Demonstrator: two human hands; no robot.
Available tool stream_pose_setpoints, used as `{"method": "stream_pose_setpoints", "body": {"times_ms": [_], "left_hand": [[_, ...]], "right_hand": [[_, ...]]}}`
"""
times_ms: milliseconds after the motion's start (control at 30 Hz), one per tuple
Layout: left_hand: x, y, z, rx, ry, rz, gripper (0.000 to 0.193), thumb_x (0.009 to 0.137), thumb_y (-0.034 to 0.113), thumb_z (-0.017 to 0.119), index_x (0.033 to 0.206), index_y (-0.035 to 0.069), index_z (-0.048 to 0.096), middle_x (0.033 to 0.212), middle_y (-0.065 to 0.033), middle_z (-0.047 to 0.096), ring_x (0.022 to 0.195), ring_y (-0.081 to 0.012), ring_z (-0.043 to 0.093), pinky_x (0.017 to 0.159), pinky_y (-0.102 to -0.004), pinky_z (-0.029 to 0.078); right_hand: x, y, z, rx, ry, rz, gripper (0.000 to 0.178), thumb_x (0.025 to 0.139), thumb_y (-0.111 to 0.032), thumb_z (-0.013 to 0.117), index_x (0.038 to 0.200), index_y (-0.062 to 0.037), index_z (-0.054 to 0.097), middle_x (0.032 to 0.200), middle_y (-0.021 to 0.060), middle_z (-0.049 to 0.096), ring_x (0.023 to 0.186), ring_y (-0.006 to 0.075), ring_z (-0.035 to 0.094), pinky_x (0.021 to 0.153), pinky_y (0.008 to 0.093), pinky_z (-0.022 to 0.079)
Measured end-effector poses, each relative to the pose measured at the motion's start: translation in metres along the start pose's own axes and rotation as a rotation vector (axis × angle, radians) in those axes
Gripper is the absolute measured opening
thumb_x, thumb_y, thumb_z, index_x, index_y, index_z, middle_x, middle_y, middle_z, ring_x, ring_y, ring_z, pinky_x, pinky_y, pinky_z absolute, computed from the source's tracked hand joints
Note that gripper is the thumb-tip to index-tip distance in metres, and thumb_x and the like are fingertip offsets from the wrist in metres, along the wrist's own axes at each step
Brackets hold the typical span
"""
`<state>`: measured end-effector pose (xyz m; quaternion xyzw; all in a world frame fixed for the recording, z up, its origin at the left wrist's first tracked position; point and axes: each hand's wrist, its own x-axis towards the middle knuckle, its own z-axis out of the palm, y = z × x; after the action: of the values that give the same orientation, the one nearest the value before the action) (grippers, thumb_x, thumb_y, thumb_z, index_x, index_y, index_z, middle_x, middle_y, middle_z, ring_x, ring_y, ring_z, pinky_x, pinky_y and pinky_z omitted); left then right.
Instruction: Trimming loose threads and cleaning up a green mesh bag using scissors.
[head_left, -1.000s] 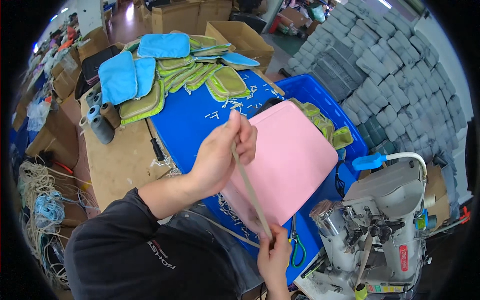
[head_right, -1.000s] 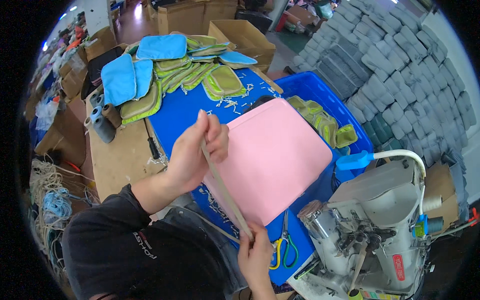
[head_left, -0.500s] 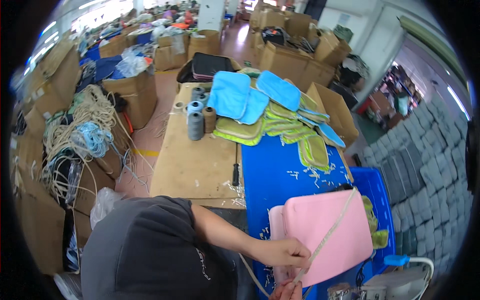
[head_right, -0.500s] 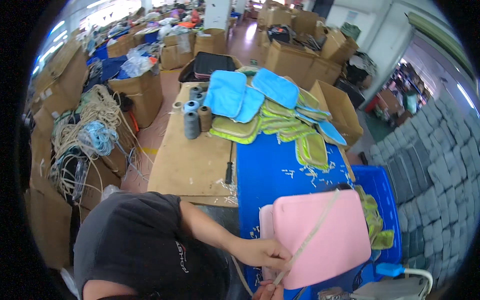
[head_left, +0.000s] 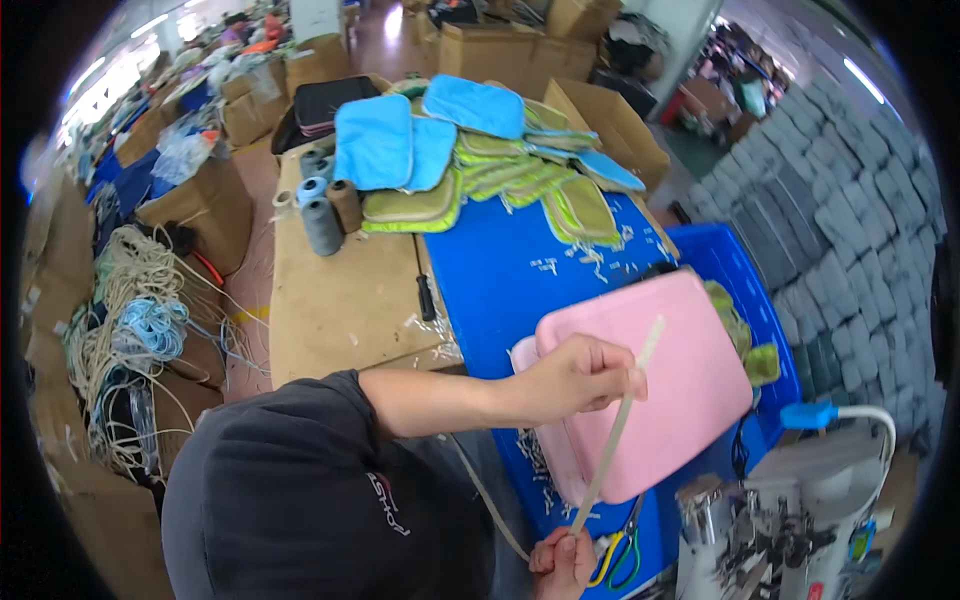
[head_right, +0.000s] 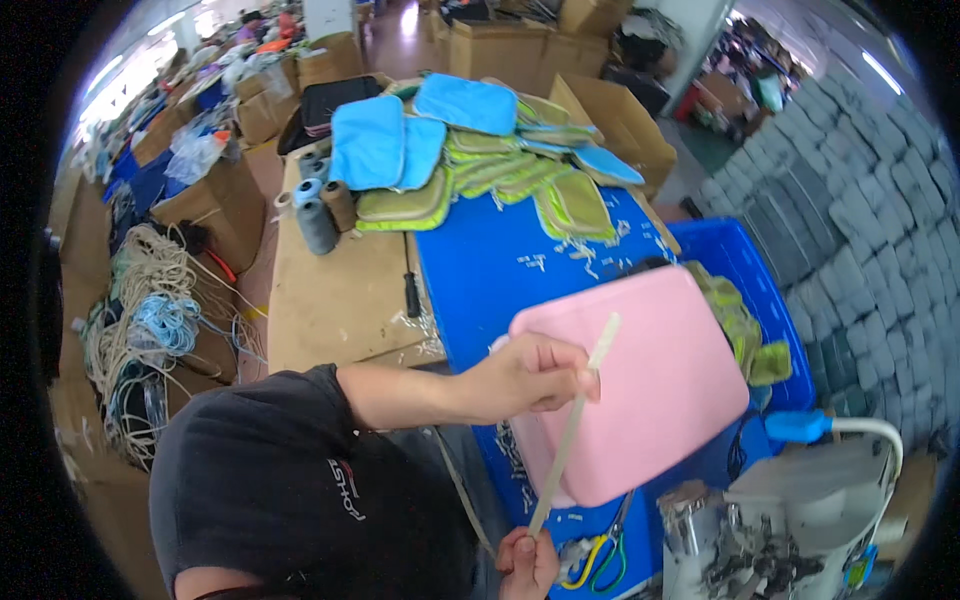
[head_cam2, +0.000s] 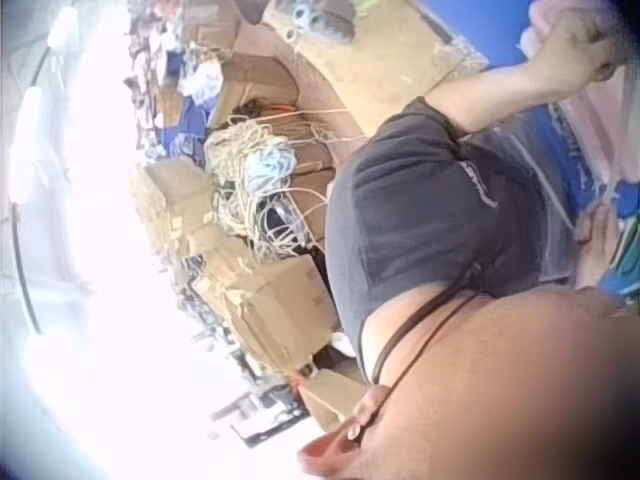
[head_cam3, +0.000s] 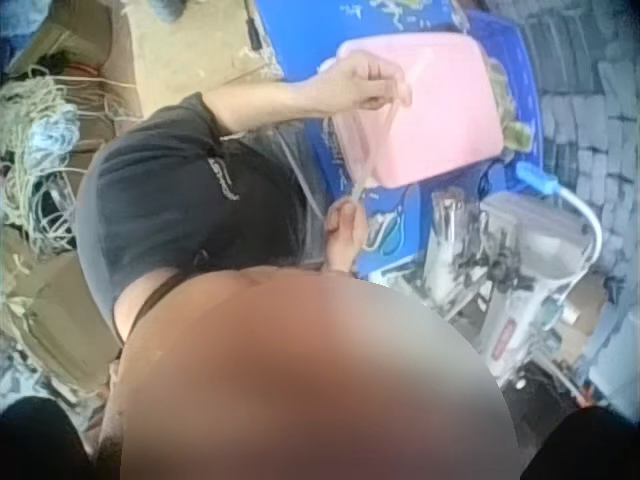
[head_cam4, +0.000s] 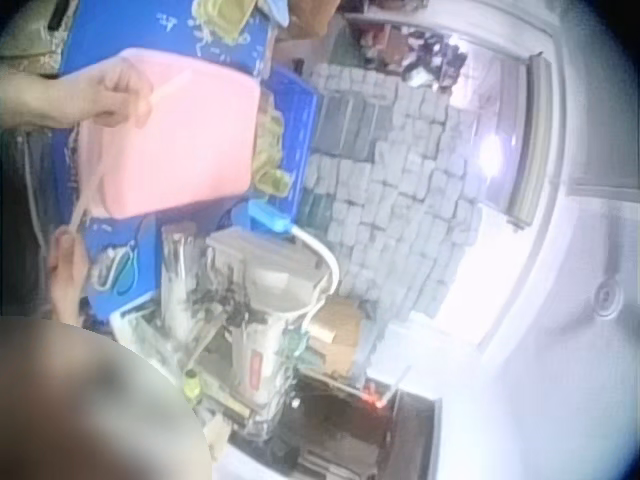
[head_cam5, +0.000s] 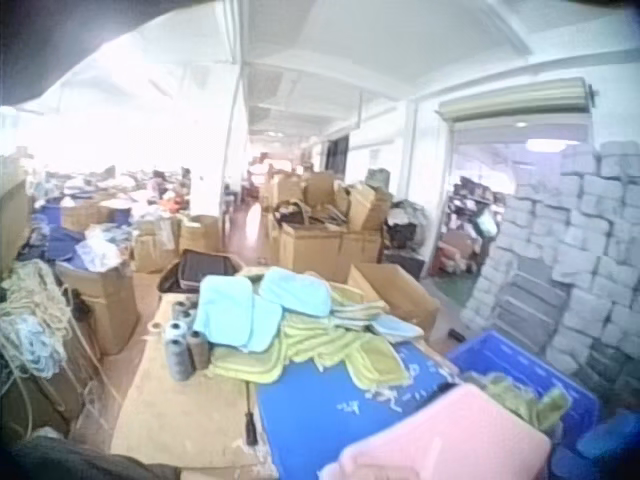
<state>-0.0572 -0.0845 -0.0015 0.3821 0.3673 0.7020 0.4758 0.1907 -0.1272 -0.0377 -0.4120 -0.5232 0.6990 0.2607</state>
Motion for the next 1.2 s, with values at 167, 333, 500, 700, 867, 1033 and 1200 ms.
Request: {"method": "stream_pose_setpoints", "body": {"times_ms": [167, 333, 500, 700, 867, 1033, 1200], "left_hand": [[0.013, 0.005, -0.005, -0.004, -0.004, -0.015, 0.017, 0.096, 0.016, 0.057, 0.091, 0.002, 0.066, 0.064, 0.0053, 0.048, 0.055, -0.0032, 0.039, 0.050, -0.0209, 0.030], [0.012, -0.014, 0.002, 0.169, -0.034, 0.179, 0.018, 0.097, 0.016, 0.055, 0.088, 0.004, 0.065, 0.068, 0.0036, 0.053, 0.058, -0.0012, 0.043, 0.050, -0.0193, 0.034], [-0.019, -0.026, 0.039, 0.201, -0.243, 0.143, 0.017, 0.096, 0.014, 0.054, 0.087, 0.002, 0.063, 0.078, 0.0025, 0.061, 0.071, -0.0019, 0.052, 0.060, -0.0223, 0.042], [-0.019, -0.031, 0.040, 0.144, -0.312, 0.052, 0.017, 0.095, 0.013, 0.056, 0.083, 0.003, 0.062, 0.068, 0.0026, 0.053, 0.060, -0.0038, 0.044, 0.052, -0.0218, 0.036], [-0.016, -0.030, 0.048, 0.447, -0.366, 0.335, 0.024, 0.092, 0.021, 0.063, 0.079, 0.001, 0.066, 0.067, -0.0081, 0.065, 0.058, -0.0188, 0.060, 0.055, -0.0325, 0.048], [0.004, -0.034, 0.033, 0.297, -0.304, 0.253, 0.020, 0.095, 0.022, 0.058, 0.089, 0.004, 0.066, 0.076, -0.0042, 0.063, 0.065, -0.0107, 0.055, 0.057, -0.0269, 0.044], [0.043, -0.010, -0.008, -0.044, 0.107, 0.055, 0.016, 0.097, 0.022, 0.054, 0.091, 0.010, 0.063, 0.073, 0.0067, 0.053, 0.061, -0.0011, 0.038, 0.052, -0.0187, 0.030]], "right_hand": [[-0.014, 0.012, -0.004, -0.003, -0.025, 0.037, 0.033, 0.101, -0.034, 0.050, 0.087, -0.0052, 0.059, 0.063, -0.0038, 0.044, 0.054, 0.0060, 0.036, 0.050, 0.0223, 0.027], [-0.011, 0.013, 0.003, -0.268, -0.113, 0.016, 0.033, 0.101, -0.034, 0.049, 0.091, -0.0034, 0.058, 0.064, -0.0017, 0.048, 0.061, 0.0106, 0.045, 0.058, 0.0229, 0.037], [0.018, -0.004, 0.016, -0.295, -0.061, -0.216, 0.030, 0.102, -0.030, 0.046, 0.103, -0.0017, 0.056, 0.084, 0.0066, 0.054, 0.074, 0.0139, 0.050, 0.065, 0.0244, 0.040], [0.048, -0.019, 0.014, -0.216, 0.081, -0.294, 0.027, 0.102, -0.024, 0.046, 0.113, -0.0007, 0.053, 0.102, 0.0119, 0.058, 0.086, 0.0165, 0.054, 0.073, 0.0259, 0.044], [0.057, -0.011, -0.002, -0.002, 0.095, -0.144, 0.023, 0.101, -0.017, 0.049, 0.117, -0.0011, 0.052, 0.109, 0.0097, 0.057, 0.092, 0.0167, 0.054, 0.078, 0.0267, 0.045], [0.050, 0.032, -0.040, 0.032, 0.120, -0.015, 0.020, 0.101, -0.013, 0.047, 0.113, 0.0011, 0.053, 0.109, 0.0117, 0.057, 0.096, 0.0207, 0.054, 0.082, 0.0301, 0.046], [0.048, 0.068, -0.071, -0.006, 0.146, 0.066, 0.021, 0.102, -0.012, 0.042, 0.105, 0.0043, 0.055, 0.105, 0.0158, 0.057, 0.096, 0.0261, 0.055, 0.083, 0.0343, 0.047]]}}
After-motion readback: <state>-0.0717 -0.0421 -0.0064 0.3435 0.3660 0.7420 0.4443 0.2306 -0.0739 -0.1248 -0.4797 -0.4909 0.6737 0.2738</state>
